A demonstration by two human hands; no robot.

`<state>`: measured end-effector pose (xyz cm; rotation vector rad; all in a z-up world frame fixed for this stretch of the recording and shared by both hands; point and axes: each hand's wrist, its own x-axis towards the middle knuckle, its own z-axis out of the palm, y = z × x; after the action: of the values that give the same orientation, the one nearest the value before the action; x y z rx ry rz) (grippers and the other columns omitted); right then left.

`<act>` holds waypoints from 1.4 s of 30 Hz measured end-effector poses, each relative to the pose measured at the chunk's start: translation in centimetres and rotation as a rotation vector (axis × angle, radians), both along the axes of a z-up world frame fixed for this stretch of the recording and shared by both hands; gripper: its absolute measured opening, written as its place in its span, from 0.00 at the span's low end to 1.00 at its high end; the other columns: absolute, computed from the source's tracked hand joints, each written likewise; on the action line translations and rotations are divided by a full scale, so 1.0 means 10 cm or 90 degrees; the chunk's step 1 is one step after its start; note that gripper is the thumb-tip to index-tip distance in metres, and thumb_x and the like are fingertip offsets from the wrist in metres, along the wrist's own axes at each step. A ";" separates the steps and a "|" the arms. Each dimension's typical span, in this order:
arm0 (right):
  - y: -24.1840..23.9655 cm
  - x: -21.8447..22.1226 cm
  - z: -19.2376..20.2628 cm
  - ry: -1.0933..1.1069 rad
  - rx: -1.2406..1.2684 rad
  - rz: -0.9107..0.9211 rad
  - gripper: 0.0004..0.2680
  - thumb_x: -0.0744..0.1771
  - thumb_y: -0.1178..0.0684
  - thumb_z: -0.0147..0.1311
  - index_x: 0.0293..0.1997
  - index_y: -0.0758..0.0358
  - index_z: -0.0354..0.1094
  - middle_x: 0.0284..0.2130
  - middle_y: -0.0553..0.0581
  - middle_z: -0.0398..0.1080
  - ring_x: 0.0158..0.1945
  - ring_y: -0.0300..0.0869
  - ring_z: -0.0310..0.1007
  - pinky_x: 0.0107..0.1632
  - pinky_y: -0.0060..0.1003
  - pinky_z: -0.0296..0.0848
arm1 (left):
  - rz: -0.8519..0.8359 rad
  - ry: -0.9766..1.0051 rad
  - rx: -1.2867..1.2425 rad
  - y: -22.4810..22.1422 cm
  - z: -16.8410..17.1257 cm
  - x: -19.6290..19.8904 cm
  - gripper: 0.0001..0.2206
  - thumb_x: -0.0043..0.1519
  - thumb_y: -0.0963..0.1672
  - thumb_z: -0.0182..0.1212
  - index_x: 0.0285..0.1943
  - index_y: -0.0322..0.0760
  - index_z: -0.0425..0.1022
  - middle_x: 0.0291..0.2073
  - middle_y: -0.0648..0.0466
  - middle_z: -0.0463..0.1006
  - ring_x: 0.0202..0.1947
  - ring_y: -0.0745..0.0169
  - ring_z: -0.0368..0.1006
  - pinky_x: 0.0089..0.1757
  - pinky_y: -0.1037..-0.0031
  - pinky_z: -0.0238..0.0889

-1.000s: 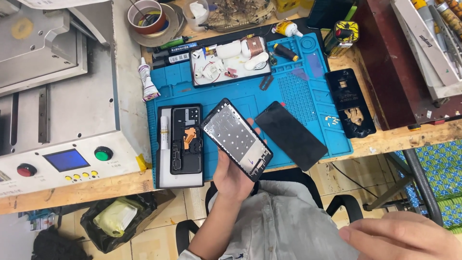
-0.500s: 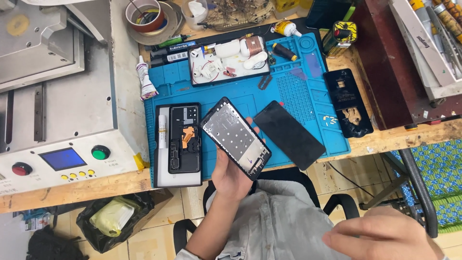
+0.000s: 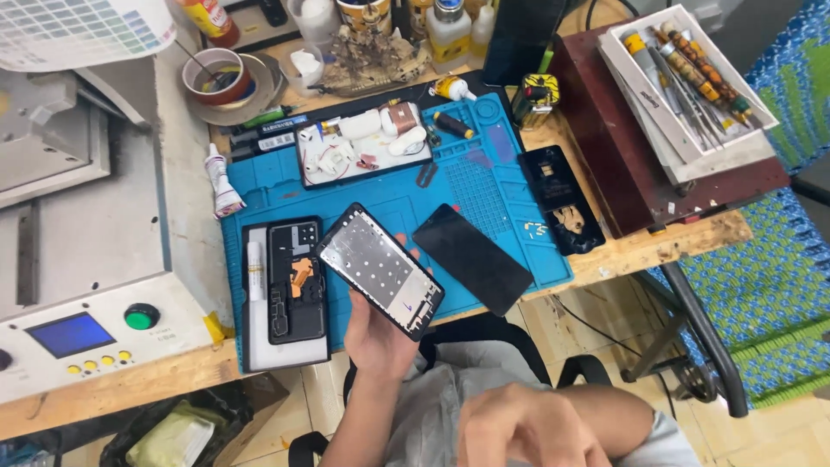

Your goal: Disassembling and reassembling a smartphone, including cleaning the screen and managing internal components.

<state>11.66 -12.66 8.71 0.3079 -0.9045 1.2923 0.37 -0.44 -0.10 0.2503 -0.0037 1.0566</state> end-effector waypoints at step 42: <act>-0.02 -0.21 -0.24 0.199 -0.027 0.145 0.02 0.72 0.52 0.59 0.45 0.55 0.74 0.49 0.65 0.62 0.33 0.48 0.63 0.45 0.38 0.69 | 0.003 0.020 -0.011 0.01 -0.08 -0.01 0.38 0.73 0.50 0.66 0.88 0.38 0.48 0.79 0.38 0.60 0.73 0.37 0.64 0.71 0.47 0.59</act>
<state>9.59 -12.89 6.29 0.5759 -0.5879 1.4210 0.27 -0.39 -0.88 0.2512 0.0340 1.0577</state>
